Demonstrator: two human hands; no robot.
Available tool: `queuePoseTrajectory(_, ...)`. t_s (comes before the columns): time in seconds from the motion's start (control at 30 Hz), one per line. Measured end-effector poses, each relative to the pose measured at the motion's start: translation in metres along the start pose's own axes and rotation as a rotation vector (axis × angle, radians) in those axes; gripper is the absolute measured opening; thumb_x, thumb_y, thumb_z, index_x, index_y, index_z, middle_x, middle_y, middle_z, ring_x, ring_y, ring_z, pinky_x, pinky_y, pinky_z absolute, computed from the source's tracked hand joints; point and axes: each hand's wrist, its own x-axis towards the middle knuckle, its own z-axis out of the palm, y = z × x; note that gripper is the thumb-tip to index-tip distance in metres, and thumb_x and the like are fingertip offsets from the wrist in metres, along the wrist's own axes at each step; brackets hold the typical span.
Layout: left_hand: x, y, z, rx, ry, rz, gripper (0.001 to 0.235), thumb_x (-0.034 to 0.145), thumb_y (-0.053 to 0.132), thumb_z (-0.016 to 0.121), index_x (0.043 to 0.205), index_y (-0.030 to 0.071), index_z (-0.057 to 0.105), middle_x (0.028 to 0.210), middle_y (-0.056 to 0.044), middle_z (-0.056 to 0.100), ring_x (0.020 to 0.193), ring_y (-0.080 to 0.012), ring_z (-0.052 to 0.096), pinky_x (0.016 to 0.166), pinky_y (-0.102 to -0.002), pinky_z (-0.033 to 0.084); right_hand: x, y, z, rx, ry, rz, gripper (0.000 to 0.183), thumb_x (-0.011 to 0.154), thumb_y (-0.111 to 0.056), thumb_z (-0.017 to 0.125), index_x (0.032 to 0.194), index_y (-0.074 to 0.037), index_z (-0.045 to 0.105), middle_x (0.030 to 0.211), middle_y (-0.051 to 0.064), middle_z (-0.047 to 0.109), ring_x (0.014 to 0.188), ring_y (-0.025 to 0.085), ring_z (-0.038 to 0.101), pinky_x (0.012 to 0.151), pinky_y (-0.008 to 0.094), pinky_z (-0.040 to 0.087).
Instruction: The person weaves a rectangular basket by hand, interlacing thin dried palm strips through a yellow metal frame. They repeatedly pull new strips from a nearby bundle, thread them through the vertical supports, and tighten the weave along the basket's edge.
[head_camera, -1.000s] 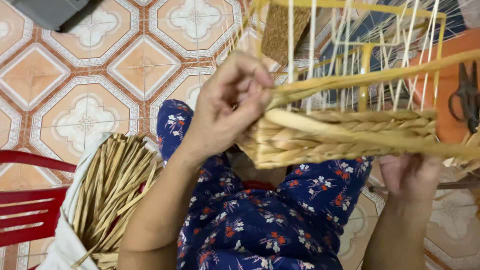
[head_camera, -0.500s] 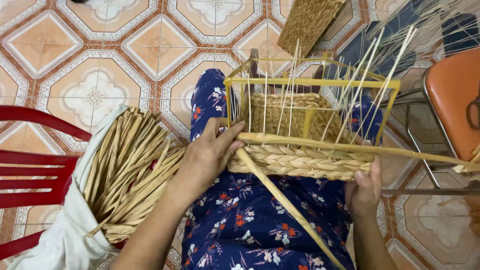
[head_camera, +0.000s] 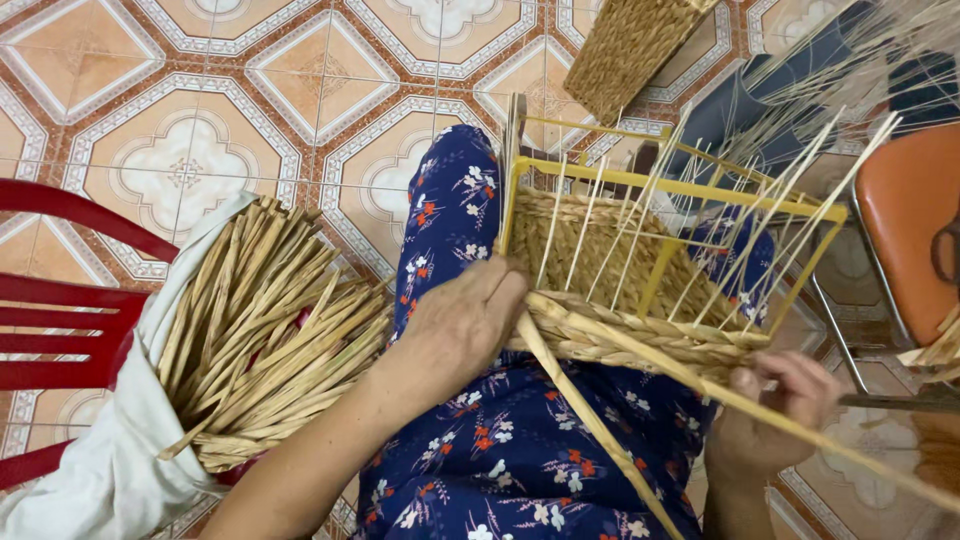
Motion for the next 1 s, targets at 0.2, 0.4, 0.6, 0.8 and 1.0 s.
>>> queuePoseTrajectory(0.2, 0.000, -0.010, 0.012, -0.219, -0.056, -0.050, 0.013, 0.099, 0.005, 0.064, 0.108, 0.001, 0.055, 0.089, -0.015, 0.066, 0.084, -0.0360, 0.067, 0.074, -0.044, 0.055, 0.032, -0.051, 0.041, 0.225, -0.546, -0.078, 0.027, 0.099, -0.002, 0.060, 0.125, 0.000, 0.067, 0.099, 0.010, 0.073, 0.086, 0.014, 0.073, 0.070, 0.025, 0.061)
queuePoseTrajectory(0.4, 0.000, -0.018, 0.007, -0.337, -0.036, -0.029, 0.023, 0.098, 0.009, 0.063, 0.119, 0.002, 0.062, 0.097, -0.016, 0.071, 0.087, -0.0344, 0.070, 0.077, -0.042, 0.057, 0.079, -0.036, 0.103, 0.109, -0.809, -0.071, 0.024, 0.096, -0.009, 0.067, 0.119, -0.002, 0.069, 0.086, 0.009, 0.074, 0.072, 0.013, 0.072, 0.058, 0.025, 0.059)
queuePoseTrajectory(0.6, 0.005, -0.021, -0.002, -0.440, -0.153, -0.169, 0.015, 0.104, 0.016, 0.058, 0.111, 0.004, 0.061, 0.092, -0.016, 0.071, 0.086, -0.0333, 0.072, 0.073, -0.042, 0.056, 0.055, -0.024, 0.091, 0.802, -0.456, 0.169, 0.007, 0.102, -0.002, 0.060, 0.107, -0.001, 0.064, 0.091, 0.012, 0.072, 0.078, 0.013, 0.073, 0.070, 0.029, 0.059)
queuePoseTrajectory(0.8, 0.021, -0.006, 0.001, -0.229, -0.294, -0.353, 0.017, 0.101, 0.022, 0.062, 0.103, 0.006, 0.058, 0.080, -0.015, 0.070, 0.078, -0.0338, 0.072, 0.066, -0.045, 0.055, 0.035, -0.075, 0.054, 0.727, -0.573, 0.050, 0.009, 0.097, -0.001, 0.062, 0.105, 0.003, 0.065, 0.105, 0.017, 0.074, 0.090, 0.021, 0.077, 0.081, 0.034, 0.065)
queuePoseTrajectory(1.0, 0.024, 0.006, 0.003, -0.042, -0.156, -0.147, 0.019, 0.090, 0.020, 0.070, 0.102, 0.006, 0.067, 0.089, -0.012, 0.072, 0.081, -0.0313, 0.073, 0.070, -0.043, 0.058, 0.088, -0.085, 0.044, 0.017, -0.530, -0.533, 0.034, 0.084, -0.020, 0.072, 0.108, 0.002, 0.063, 0.108, 0.016, 0.069, 0.091, 0.026, 0.070, 0.079, 0.039, 0.056)
